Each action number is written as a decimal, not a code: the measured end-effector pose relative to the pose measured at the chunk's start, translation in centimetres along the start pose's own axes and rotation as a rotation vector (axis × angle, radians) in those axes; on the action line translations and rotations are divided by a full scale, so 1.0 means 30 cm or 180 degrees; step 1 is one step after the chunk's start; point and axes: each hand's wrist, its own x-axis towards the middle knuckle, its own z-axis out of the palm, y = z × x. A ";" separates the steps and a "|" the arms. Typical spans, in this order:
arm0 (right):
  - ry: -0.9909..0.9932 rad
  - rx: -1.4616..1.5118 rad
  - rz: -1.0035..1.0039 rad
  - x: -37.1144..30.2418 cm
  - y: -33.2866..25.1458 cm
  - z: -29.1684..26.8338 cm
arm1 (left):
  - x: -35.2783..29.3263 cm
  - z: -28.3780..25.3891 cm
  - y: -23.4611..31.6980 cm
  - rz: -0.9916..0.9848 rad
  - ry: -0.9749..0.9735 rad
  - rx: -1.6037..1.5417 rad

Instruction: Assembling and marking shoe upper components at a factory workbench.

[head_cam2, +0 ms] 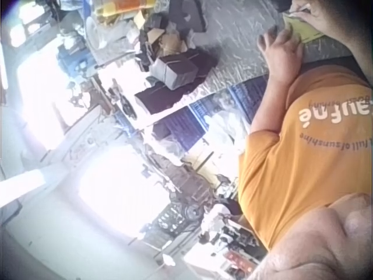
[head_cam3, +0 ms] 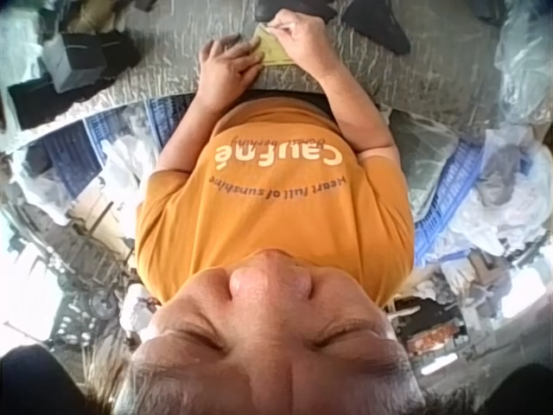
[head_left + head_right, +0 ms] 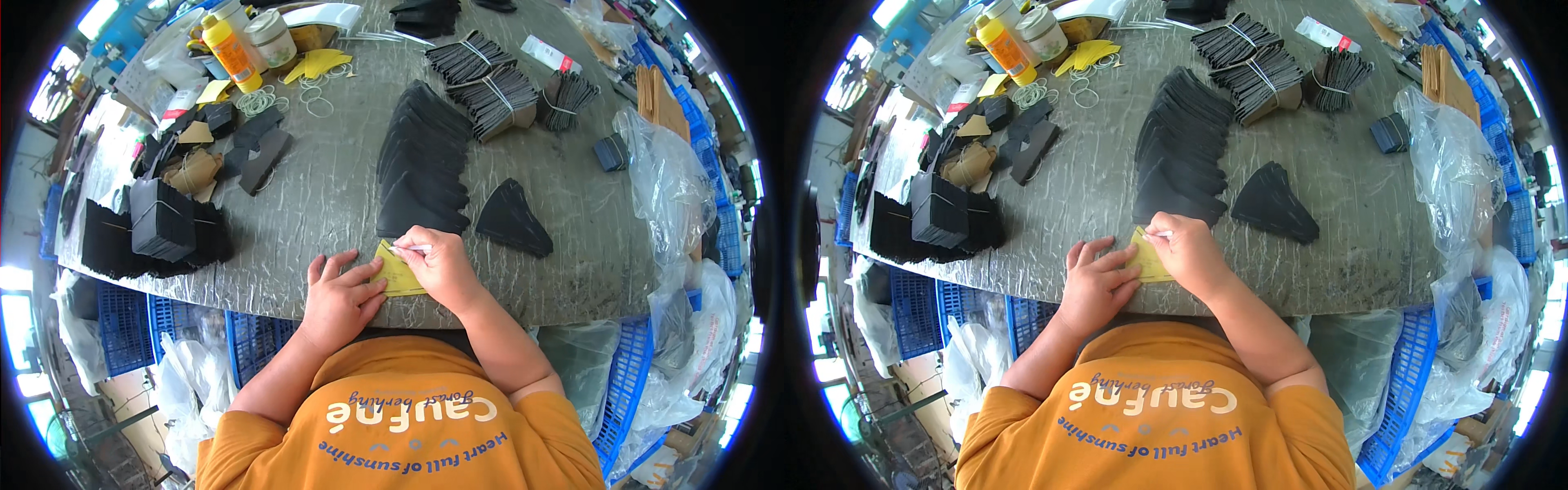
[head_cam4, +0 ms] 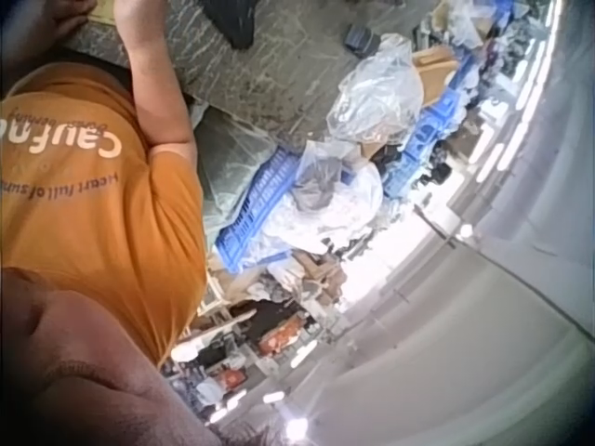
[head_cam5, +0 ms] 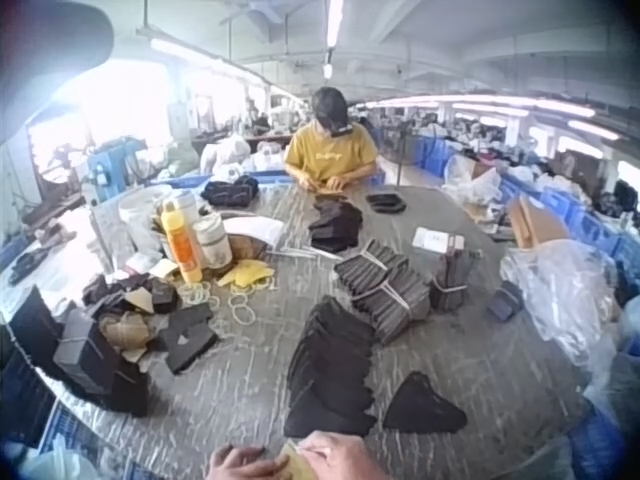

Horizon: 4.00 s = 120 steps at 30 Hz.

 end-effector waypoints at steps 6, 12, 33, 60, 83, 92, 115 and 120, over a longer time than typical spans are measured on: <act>-0.0125 -0.0251 0.0134 -0.089 -0.019 -0.106 | -0.001 0.000 -0.003 -0.0028 -0.0005 0.0008; 0.0021 -0.1003 0.0350 -0.125 -0.086 -0.177 | 0.002 0.001 -0.003 0.0030 0.0002 0.0007; 0.1186 -0.1722 0.0710 -0.086 0.073 -0.538 | 0.162 0.067 0.005 0.0132 -0.0065 0.0050; -0.0072 -0.2162 -0.0054 -0.254 -0.055 -0.071 | -0.009 0.053 0.034 0.0457 0.0123 -0.0465; 0.0056 -0.2069 -0.0075 -0.256 -0.045 -0.054 | 0.009 0.035 0.021 0.0252 -0.0046 -0.0578; 0.0934 -0.1369 -0.0666 -0.173 -0.089 -0.173 | 0.020 0.032 0.010 0.0316 -0.0049 -0.0587; -0.0321 -0.0344 0.0281 -0.220 -0.094 -0.138 | 0.019 0.035 0.006 0.0240 -0.0164 -0.0500; -0.0288 -0.0601 0.0580 -0.246 -0.114 -0.222 | 0.023 0.027 0.010 0.0312 -0.0143 -0.0447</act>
